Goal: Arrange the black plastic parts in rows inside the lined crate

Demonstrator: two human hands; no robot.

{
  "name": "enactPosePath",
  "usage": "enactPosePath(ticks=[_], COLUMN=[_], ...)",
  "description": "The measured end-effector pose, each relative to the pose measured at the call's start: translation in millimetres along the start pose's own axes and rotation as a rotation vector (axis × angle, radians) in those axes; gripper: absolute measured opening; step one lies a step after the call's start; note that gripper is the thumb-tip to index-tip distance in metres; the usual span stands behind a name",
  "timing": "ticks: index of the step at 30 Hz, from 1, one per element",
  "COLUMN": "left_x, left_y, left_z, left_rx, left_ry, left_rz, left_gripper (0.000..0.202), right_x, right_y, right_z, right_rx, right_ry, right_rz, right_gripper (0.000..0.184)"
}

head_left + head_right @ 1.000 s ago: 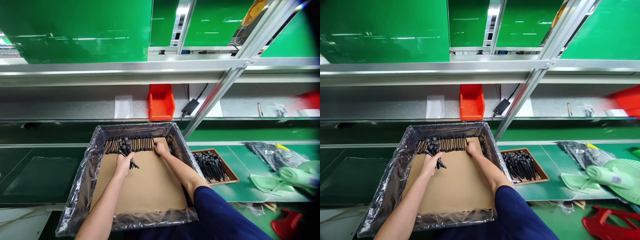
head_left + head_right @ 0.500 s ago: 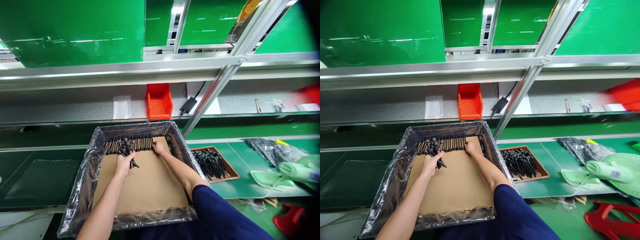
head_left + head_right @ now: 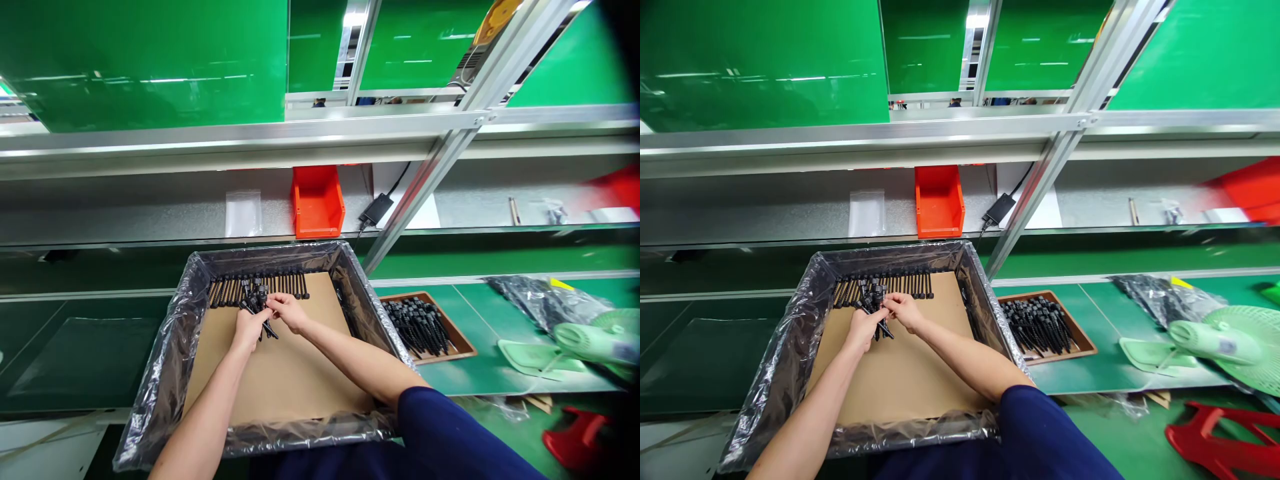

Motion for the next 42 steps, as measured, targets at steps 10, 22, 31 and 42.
enactPosePath(ticks=[10,22,31,42], left_x=[-8.3,-7.5,-12.4,-11.7], left_y=[1.2,1.4,7.9,8.7], left_z=[1.4,0.9,-7.2,-9.0], left_rx=[-0.047,-0.082,-0.056,-0.049], left_ry=[0.018,-0.038,-0.005,0.017], left_rz=[0.114,0.106,0.114,0.095], left_gripper=[0.013,0.027,0.013,0.012], right_x=[-99.0,-220.2,-225.9,-213.6], right_y=[37.9,62.7,88.3,73.4], right_z=[-16.5,11.5,22.6,7.9], right_rx=[0.108,0.269,0.299,0.224], right_ry=[-0.12,-1.108,-1.227,-1.183], right_rz=[0.328,0.661,0.656,0.718], right_gripper=[0.011,0.005,0.022,0.021])
Point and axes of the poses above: each hand's wrist, its own y-axis towards the middle knuckle, its own x-axis out of the palm, z = x × y, the point moved 7 cm from there along y, towards the middle knuckle
